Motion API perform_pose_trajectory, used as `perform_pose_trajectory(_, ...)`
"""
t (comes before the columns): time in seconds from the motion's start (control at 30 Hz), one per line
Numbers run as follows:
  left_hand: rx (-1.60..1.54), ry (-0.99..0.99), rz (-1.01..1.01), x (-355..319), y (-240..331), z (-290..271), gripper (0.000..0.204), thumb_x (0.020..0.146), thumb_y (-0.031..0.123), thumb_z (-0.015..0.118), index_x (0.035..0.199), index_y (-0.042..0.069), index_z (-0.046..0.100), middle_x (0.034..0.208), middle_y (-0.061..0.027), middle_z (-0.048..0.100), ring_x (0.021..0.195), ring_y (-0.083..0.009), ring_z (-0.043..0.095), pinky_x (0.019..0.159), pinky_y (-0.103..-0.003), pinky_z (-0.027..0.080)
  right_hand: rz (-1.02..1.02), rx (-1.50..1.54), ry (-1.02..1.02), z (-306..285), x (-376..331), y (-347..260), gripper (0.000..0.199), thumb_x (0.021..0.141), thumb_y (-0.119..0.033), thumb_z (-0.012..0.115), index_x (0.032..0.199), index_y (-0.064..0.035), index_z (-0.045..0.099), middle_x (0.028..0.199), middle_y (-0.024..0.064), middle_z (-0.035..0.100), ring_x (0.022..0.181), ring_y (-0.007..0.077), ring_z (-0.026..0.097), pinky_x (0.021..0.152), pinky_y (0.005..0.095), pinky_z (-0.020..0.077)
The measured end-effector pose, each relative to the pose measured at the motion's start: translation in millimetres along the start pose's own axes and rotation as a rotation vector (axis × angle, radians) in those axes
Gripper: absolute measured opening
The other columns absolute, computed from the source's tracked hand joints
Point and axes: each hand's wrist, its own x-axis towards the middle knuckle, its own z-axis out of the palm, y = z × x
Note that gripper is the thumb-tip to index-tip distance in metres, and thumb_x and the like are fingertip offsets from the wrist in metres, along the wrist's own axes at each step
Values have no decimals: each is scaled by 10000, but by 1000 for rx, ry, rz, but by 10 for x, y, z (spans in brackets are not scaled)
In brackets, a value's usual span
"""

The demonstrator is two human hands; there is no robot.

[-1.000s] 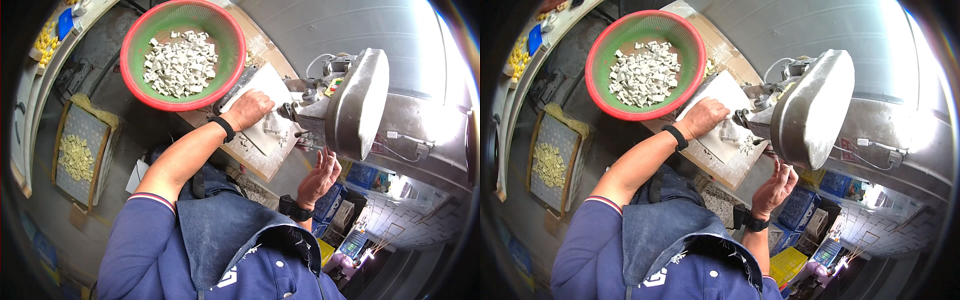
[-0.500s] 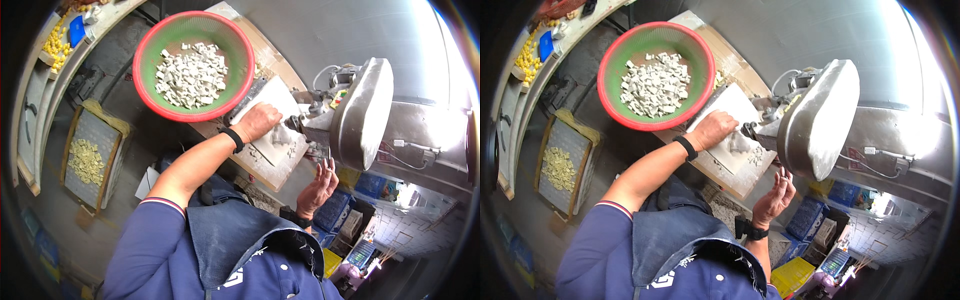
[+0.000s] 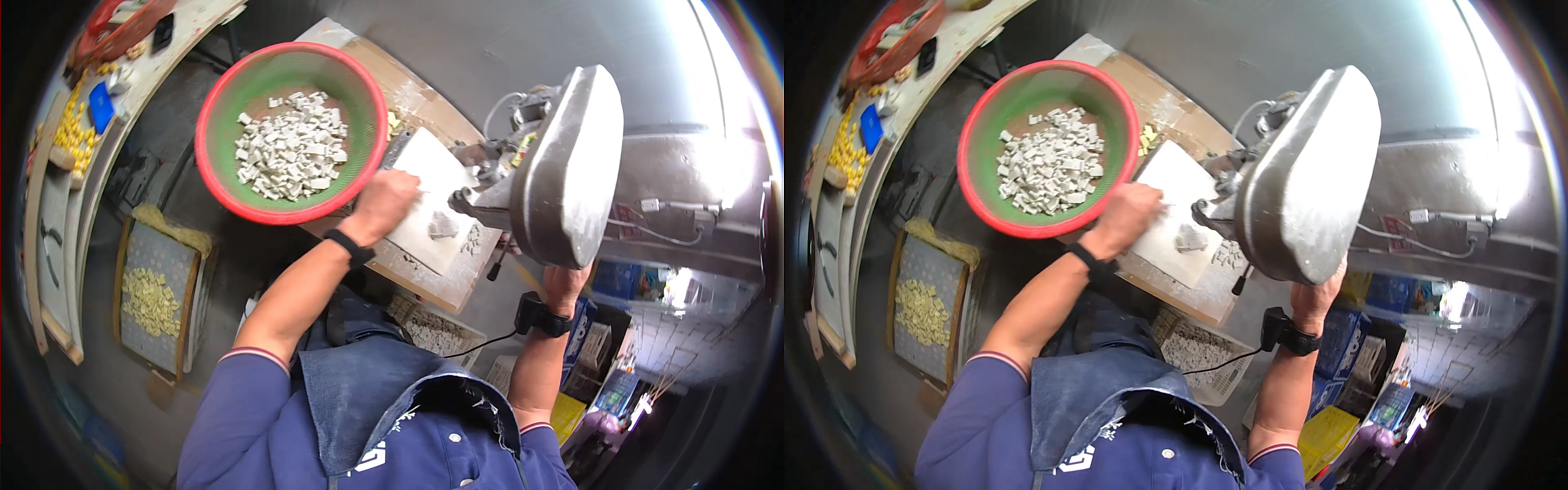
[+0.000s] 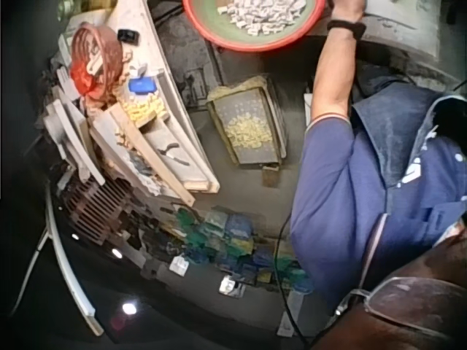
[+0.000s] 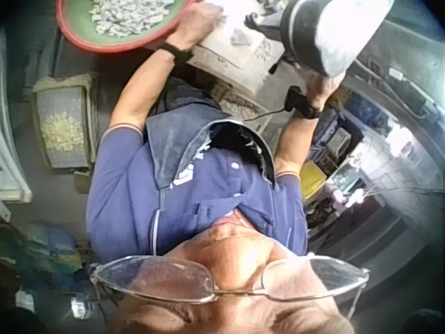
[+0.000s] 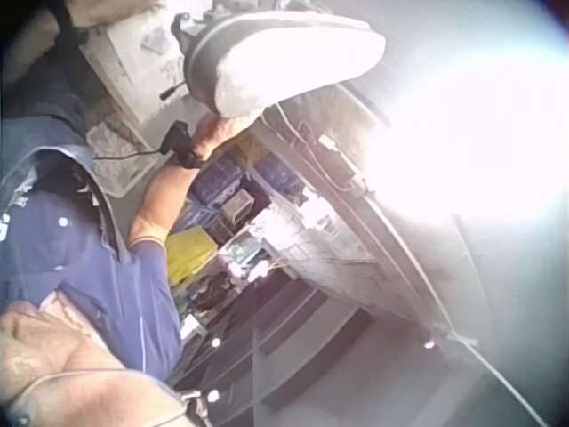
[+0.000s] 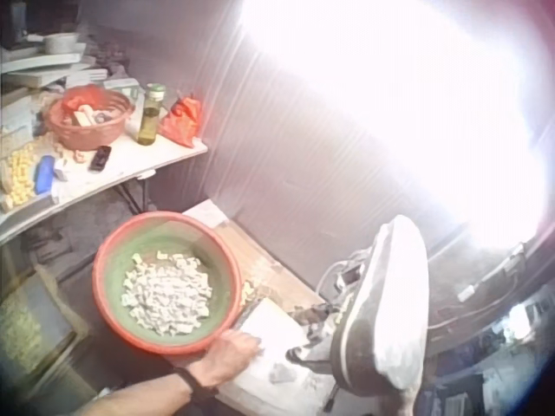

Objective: Use an industrial machine to process small white pieces of plastic or rubber material.

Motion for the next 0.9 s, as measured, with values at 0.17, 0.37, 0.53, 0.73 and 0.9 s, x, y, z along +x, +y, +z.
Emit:
perform_pose_trajectory(0.17, -40, 154, -414, 139, -322, -298, 127, 907, 138, 677, 987, 40, 693, 860, -197, 684, 780, -369, 666, 696, -419, 517, 22, -42, 89, 180, -123, -35, 417, 1009, -183, 586, 1363, -7, 454, 1284, 110, 600, 1165, 205, 593, 1018, 338, 471)
perform_pose_trajectory(0.37, -75, 128, -588, 196, -591, -250, 236, 927, 122, 653, 1123, -10, 673, 962, -145, 722, 870, -205, 697, 778, -333, 544, 253, 54, 245, -172, -317, 397, 289, 1059, -227, 473, 1251, -25, 546, 1098, 66, 677, 940, 145, 674, 756, 271, 547)
perform_pose_trajectory(0.53, -101, 118, -534, -76, -246, -331, 201, 920, 107, 629, 1075, -8, 686, 955, -170, 708, 851, -277, 683, 776, -363, 532, 612, -211, 195, -559, -771, 1490, 188, 992, -178, 562, 1072, -9, 583, 934, 91, 673, 698, 157, 670, 651, 270, 540)
perform_pose_trajectory(0.73, 106, 15, -455, -616, 144, -628, 183, 933, 104, 622, 1060, -10, 687, 953, -170, 709, 860, -279, 688, 782, -365, 529, 724, -680, -49, -655, -1487, 2872, 398, 894, -231, 685, 1217, -22, 585, 832, 162, 695, 768, 276, 700, 681, 390, 538)
perform_pose_trajectory(0.9, 209, -49, -574, -1127, 453, -865, 159, 897, 60, 651, 1035, -10, 691, 937, -168, 710, 882, -294, 699, 812, -369, 537, 514, -934, -110, -426, -1552, 3258, 522, 876, -274, 691, 1315, -53, 518, 998, 251, 673, 952, 427, 652, 838, 492, 512)
